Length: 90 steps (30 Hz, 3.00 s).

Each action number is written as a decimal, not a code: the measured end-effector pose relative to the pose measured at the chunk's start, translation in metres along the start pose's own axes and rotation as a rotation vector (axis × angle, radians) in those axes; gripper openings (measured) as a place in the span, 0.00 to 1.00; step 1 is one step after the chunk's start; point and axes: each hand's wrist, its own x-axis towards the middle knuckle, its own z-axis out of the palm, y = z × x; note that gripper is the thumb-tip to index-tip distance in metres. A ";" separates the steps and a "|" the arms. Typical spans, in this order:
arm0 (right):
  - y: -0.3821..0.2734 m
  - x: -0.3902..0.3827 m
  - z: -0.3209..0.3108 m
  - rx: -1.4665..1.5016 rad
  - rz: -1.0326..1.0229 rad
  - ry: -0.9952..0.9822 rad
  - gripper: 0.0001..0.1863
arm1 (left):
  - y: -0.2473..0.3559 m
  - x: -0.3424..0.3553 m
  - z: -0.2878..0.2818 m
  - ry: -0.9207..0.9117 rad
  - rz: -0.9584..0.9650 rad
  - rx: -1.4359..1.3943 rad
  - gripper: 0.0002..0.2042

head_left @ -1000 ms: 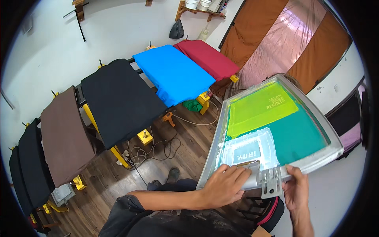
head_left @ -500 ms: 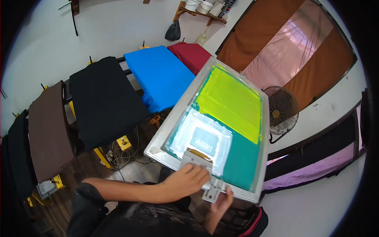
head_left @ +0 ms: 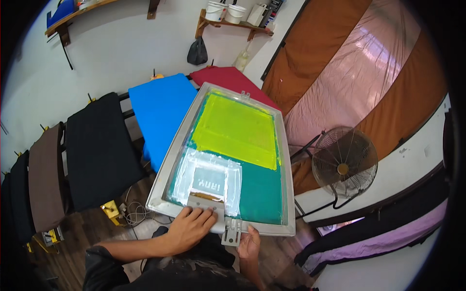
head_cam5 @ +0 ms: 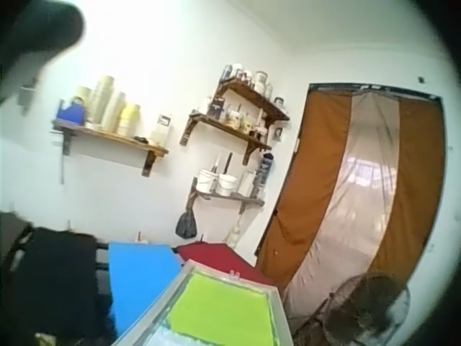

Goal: The recorder is using a squeegee to apply white ink onto a t-shirt using a screen printing frame.

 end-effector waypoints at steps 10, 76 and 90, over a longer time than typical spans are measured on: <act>-0.096 0.143 0.004 -0.153 0.235 -0.053 0.22 | -0.024 0.121 0.044 0.017 -0.197 -0.044 0.27; -0.262 0.626 -0.044 -0.131 0.685 -0.313 0.21 | -0.128 0.480 0.264 -0.141 -0.643 -0.061 0.24; -0.284 0.627 -0.033 -0.634 0.761 -0.138 0.21 | -0.131 0.479 0.273 -0.176 -0.661 -0.070 0.22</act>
